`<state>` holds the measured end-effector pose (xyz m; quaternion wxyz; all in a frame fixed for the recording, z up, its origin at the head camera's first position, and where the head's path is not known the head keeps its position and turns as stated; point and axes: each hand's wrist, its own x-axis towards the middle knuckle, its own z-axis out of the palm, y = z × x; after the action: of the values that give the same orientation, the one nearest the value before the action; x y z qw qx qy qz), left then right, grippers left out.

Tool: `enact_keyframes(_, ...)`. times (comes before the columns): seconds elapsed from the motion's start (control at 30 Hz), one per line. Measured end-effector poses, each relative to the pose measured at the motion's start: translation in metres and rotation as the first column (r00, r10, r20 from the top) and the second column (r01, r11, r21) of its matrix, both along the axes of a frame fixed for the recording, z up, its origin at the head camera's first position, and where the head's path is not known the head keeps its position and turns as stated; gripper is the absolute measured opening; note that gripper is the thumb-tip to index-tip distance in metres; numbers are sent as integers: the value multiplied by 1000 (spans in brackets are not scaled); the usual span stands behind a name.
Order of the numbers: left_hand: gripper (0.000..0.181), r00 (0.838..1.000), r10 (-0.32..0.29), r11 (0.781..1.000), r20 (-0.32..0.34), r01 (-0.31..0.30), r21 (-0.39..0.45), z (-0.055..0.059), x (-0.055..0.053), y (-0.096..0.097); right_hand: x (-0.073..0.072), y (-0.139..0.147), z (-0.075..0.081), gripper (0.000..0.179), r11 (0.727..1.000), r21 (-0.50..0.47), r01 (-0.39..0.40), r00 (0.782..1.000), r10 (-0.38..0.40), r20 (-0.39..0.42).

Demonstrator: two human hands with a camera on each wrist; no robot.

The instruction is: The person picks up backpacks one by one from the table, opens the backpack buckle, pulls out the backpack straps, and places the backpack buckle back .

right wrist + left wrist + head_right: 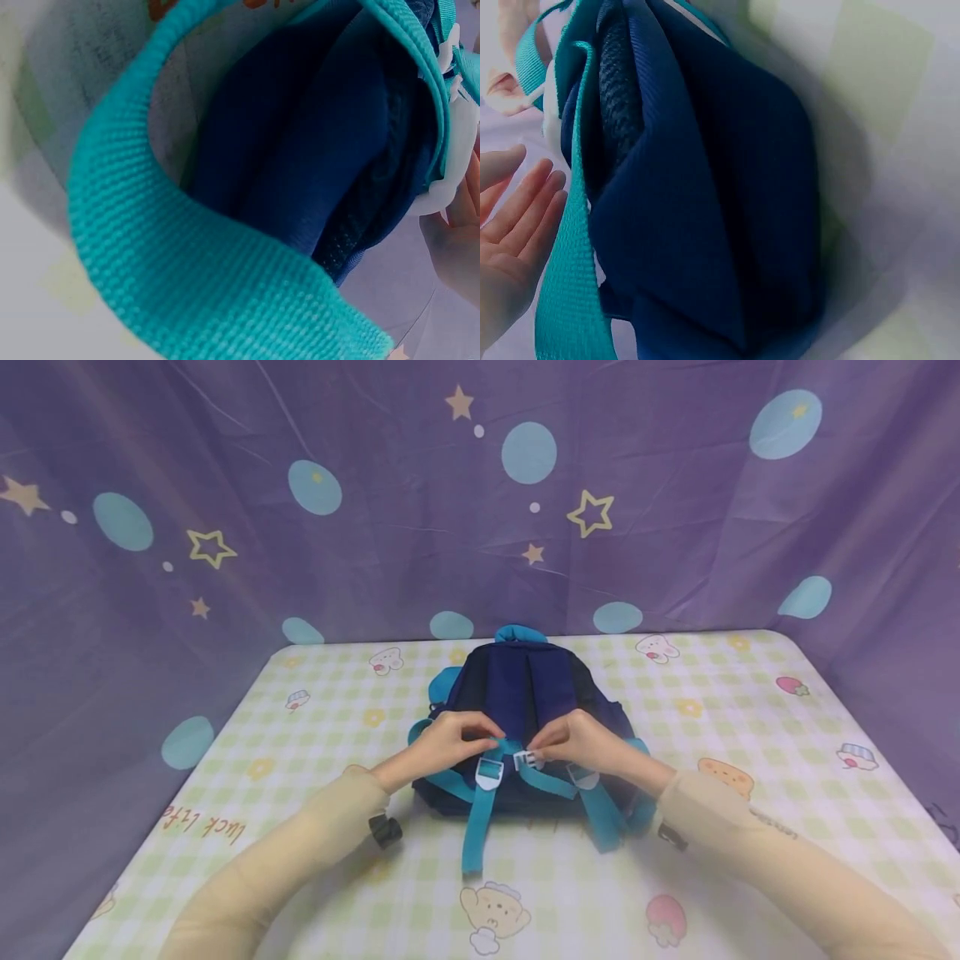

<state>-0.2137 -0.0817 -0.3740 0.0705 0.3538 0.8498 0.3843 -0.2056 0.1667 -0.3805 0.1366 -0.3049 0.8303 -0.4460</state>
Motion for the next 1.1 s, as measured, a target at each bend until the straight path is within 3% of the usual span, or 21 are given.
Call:
enact_keyframes(0.23, 24, 996, -85, 989, -38, 80, -122, 1, -8, 11, 1, 0, 2, 16, 1000, 7, -8, 1000, 8, -3)
enact_keyframes(0.47, 30, 980, -201, 958, -10, 194, -211, -2, -13, 19, 2, 2, 2, 16, 1000, 6, -24, 1000, 24, -13)
enact_keyframes(0.9, 19, 973, -228, 945, -33, 213, -248, -5, -15, 19, 2, 3, 2, 15, 998, -9, -57, 998, 57, -19)
enact_keyframes(1.1, 17, 960, -274, 935, -65, 250, -253, -3, -15, 14, 0, 3, 1, 15, 998, -13, -66, 998, 66, -16)
